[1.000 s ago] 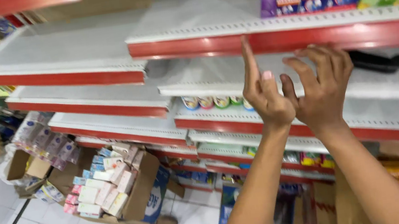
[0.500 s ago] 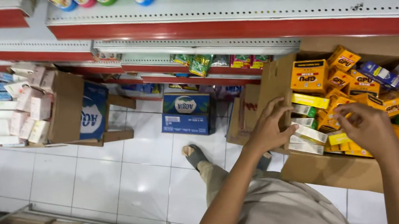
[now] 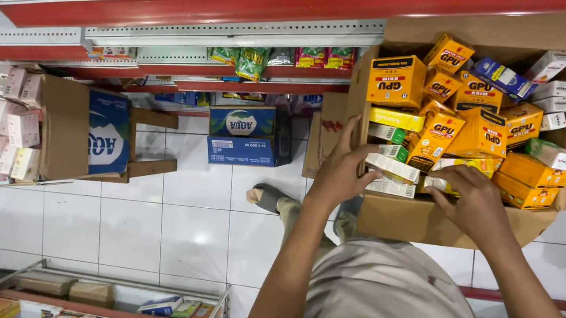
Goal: Cleaning grocery store shelves with a cloth and organizing small boxed products.
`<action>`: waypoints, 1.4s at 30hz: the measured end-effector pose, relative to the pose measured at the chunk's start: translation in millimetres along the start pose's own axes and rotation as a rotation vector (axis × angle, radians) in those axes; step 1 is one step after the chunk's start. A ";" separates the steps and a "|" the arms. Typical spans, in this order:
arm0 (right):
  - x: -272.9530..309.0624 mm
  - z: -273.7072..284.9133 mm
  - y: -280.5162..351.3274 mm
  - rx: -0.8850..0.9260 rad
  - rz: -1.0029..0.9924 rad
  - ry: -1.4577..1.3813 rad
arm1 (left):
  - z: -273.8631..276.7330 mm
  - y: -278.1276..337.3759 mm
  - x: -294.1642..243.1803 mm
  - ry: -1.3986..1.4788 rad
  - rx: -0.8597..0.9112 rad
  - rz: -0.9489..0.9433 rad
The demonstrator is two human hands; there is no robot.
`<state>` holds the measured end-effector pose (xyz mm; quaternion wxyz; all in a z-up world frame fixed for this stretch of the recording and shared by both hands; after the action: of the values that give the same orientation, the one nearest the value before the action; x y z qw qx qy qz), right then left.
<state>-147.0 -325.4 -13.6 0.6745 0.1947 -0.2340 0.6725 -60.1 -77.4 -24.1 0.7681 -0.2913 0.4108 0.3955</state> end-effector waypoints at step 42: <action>-19.4 28.9 -7.0 -0.080 -0.482 -0.135 | -12.7 -17.3 22.7 0.122 -0.448 0.064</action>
<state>-141.3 -358.1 -0.8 0.8054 0.2624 -0.2517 0.4681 -42.5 -87.8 -47.7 0.6448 -0.4648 0.3676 0.4827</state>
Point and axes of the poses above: each hand's wrist, its own y-axis away from the middle knuckle, its own z-axis out of the back of the hand, x = y × z, the point moved 1 cm from there along -y, towards the middle knuckle, and after that the axes turned 7 degrees about -z, right-handed, at the moved point
